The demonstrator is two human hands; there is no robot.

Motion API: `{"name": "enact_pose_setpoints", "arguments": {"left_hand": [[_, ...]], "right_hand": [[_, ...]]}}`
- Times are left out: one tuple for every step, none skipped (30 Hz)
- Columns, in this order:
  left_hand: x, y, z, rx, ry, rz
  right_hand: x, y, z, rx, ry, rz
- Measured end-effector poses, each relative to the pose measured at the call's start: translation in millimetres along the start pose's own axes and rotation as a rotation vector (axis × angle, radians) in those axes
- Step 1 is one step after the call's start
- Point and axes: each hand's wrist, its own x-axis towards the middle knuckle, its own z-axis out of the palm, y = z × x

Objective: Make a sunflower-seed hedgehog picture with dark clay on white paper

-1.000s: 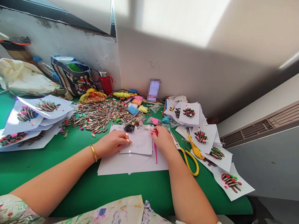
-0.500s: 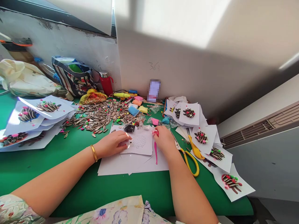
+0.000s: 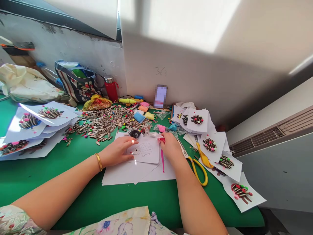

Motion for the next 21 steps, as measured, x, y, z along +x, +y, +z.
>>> {"name": "enact_pose_setpoints", "arguments": {"left_hand": [[0,0,-0.4,0.001,0.0,-0.004],[0,0,-0.8,0.003,0.001,-0.007],[0,0,-0.9,0.005,0.004,-0.01],[0,-1,-0.8,0.009,0.011,-0.012],[0,-1,-0.4,0.015,0.021,-0.013],[0,-2,0.3,0.02,0.033,-0.013],[1,-2,1.1,0.025,0.044,-0.012],[1,-2,1.9,0.028,0.053,-0.011],[1,-2,2.8,0.029,0.058,-0.01],[1,-2,3.5,0.028,0.059,-0.011],[1,-1,4.1,0.027,0.057,-0.015],[1,-1,4.5,0.026,0.052,-0.02],[1,0,4.8,0.024,0.046,-0.026],[1,1,4.9,0.022,0.04,-0.032],[0,2,5.0,0.022,0.036,-0.037],[0,2,5.0,0.022,0.033,-0.041],[0,3,4.8,0.025,0.03,-0.045],[0,3,4.6,0.028,0.029,-0.051],[-1,3,4.3,0.032,0.03,-0.059],[-1,3,3.9,0.034,0.031,-0.066],[-1,3,3.4,0.035,0.032,-0.072]], "right_hand": [[0,1,1,-0.007,0.006,-0.007],[0,1,1,-0.016,0.014,-0.019],[0,2,2,-0.027,0.026,-0.032],[0,3,2,-0.039,0.04,-0.047],[0,3,3,-0.048,0.057,-0.062],[0,4,4,-0.052,0.077,-0.078],[0,4,5,-0.052,0.099,-0.097],[1,3,5,-0.046,0.124,-0.117],[1,1,6,-0.039,0.146,-0.139],[1,-1,7,-0.034,0.164,-0.16],[1,-5,8,-0.036,0.173,-0.181],[2,-10,9,-0.049,0.173,-0.198],[2,-16,9,-0.073,0.164,-0.21],[2,-23,9,-0.106,0.148,-0.218],[3,-31,9,-0.148,0.13,-0.223],[5,-39,8,-0.194,0.116,-0.219],[9,-48,6,-0.239,0.098,-0.21],[14,-56,4,-0.284,0.066,-0.201],[21,-64,3,-0.327,0.036,-0.178],[30,-70,2,-0.357,0.001,-0.145],[40,-76,1,-0.376,-0.035,-0.092]]}}
